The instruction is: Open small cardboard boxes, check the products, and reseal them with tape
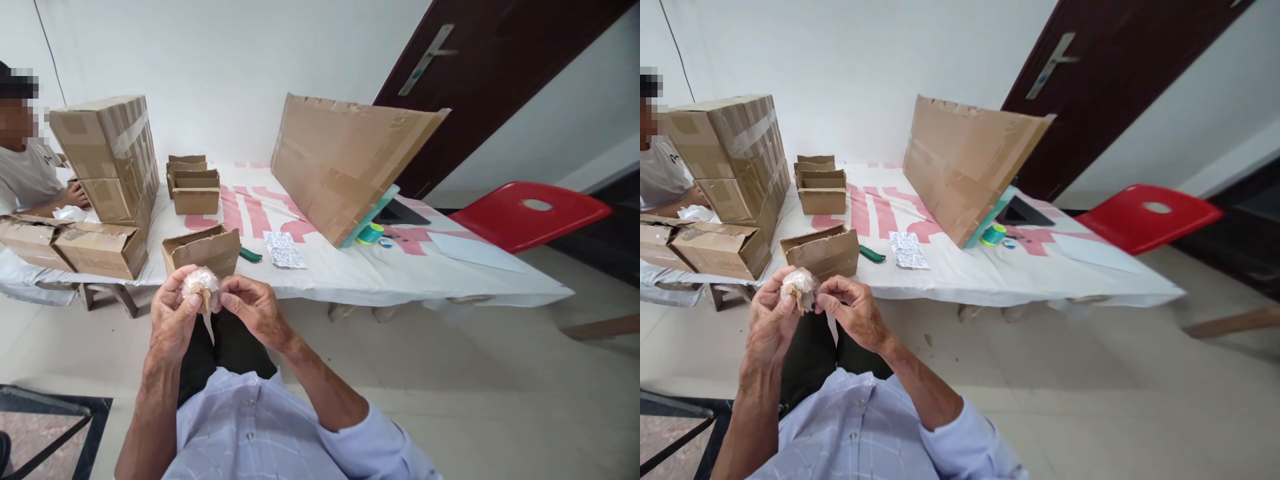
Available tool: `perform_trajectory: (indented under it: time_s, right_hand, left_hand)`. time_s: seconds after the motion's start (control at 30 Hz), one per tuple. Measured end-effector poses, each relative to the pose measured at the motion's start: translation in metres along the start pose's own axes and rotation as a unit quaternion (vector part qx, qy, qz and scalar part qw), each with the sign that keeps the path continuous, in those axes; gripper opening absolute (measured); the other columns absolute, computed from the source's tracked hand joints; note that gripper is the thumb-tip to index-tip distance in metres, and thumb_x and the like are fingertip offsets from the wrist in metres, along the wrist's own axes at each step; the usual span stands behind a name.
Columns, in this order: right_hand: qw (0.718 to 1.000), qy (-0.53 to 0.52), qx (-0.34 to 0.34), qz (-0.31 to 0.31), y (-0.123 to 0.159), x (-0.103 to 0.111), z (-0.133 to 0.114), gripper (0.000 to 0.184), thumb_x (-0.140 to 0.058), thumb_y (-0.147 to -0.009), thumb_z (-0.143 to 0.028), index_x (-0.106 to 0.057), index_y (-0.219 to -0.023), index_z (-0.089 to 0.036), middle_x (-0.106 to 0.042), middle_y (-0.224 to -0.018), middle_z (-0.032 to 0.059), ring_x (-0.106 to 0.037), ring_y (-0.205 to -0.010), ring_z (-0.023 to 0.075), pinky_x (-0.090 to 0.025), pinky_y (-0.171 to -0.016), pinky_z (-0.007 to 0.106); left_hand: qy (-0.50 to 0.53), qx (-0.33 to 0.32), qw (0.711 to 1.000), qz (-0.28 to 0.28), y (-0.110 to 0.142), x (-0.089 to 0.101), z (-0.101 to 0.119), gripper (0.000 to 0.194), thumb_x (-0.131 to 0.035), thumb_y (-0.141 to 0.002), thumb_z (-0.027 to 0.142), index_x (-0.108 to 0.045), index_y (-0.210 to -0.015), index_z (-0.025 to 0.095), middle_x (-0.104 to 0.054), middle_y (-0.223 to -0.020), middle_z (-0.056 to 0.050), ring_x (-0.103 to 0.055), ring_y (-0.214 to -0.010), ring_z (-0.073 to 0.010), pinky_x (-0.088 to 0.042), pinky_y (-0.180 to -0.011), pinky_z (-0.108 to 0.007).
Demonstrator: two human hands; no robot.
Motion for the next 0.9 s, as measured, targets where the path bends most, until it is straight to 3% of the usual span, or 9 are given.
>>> perform_trajectory:
  time_s: [0.17, 0.33, 0.47, 0.57, 0.73, 0.9]
  right_hand:
    - [0.998, 0.027, 0.012, 0.054, 0.0, 0.007, -0.008, 0.031, -0.074, -0.093, -0.05, -0.069, -0.084, -0.021, -0.072, -0.073, 0.0013, -0.069, -0.07, 0.0158, -0.059, -0.074, 0.031]
    - [0.994, 0.077, 0.026, 0.07, 0.001, 0.014, -0.016, 0.019, -0.071, -0.093, -0.035, -0.068, -0.081, -0.02, -0.071, -0.074, 0.0003, -0.069, -0.072, 0.0147, -0.058, -0.075, 0.028]
    - [0.997, 0.04, 0.007, 0.069, -0.001, 0.012, -0.013, 0.023, -0.075, -0.091, -0.043, -0.07, -0.089, -0.021, -0.074, -0.087, 0.0022, -0.071, -0.078, 0.015, -0.06, -0.078, 0.029]
    - [0.998, -0.017, -0.017, 0.05, -0.003, 0.004, -0.006, 0.038, -0.083, -0.084, -0.053, -0.072, -0.103, -0.022, -0.076, -0.098, 0.0039, -0.072, -0.084, 0.0167, -0.062, -0.082, 0.032]
    - [0.998, -0.036, -0.01, 0.055, -0.004, -0.004, -0.004, 0.033, -0.081, -0.088, -0.053, -0.074, -0.086, -0.021, -0.073, -0.08, 0.0014, -0.069, -0.07, 0.0155, -0.062, -0.073, 0.031]
    - [0.996, -0.065, -0.01, 0.055, -0.005, -0.006, -0.003, 0.035, -0.081, -0.087, -0.055, -0.073, -0.084, -0.022, -0.071, -0.077, 0.0006, -0.068, -0.069, 0.0155, -0.063, -0.074, 0.033]
  left_hand:
    - [-0.017, -0.009, 1.0, 0.011, 0.0, -0.001, 0.001, 0.047, -0.099, -0.069, 0.035, -0.081, -0.11, 0.021, -0.081, -0.1, -0.007, -0.075, -0.082, -0.0156, -0.061, -0.076, -0.024]
    - [-0.052, -0.048, 0.997, 0.039, 0.001, 0.001, 0.007, 0.048, -0.1, -0.067, 0.034, -0.081, -0.109, 0.021, -0.081, -0.095, -0.006, -0.075, -0.08, -0.0148, -0.061, -0.075, -0.022]
    - [-0.061, -0.068, 0.995, 0.05, 0.002, 0.001, 0.012, 0.048, -0.1, -0.067, 0.035, -0.082, -0.109, 0.022, -0.081, -0.094, -0.005, -0.074, -0.079, -0.0146, -0.062, -0.072, -0.022]
    - [-0.064, -0.061, 0.995, 0.044, 0.003, 0.0, 0.011, 0.047, -0.1, -0.068, 0.035, -0.082, -0.11, 0.022, -0.081, -0.094, -0.005, -0.074, -0.078, -0.0143, -0.061, -0.072, -0.022]
    - [-0.067, -0.057, 0.995, 0.044, 0.003, -0.001, 0.008, 0.049, -0.1, -0.068, 0.036, -0.081, -0.11, 0.021, -0.081, -0.095, -0.007, -0.075, -0.081, -0.0164, -0.062, -0.076, -0.024]
    - [-0.051, -0.054, 0.997, 0.037, 0.004, -0.004, 0.007, 0.049, -0.1, -0.068, 0.036, -0.081, -0.111, 0.022, -0.081, -0.095, -0.006, -0.075, -0.081, -0.0159, -0.062, -0.075, -0.024]
Point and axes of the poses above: each hand's wrist, its own y-axis away from the middle knuckle, its own x-axis out of the back of the hand, z = x × y, the point moved 5 cm from there along -y, towards the middle knuckle
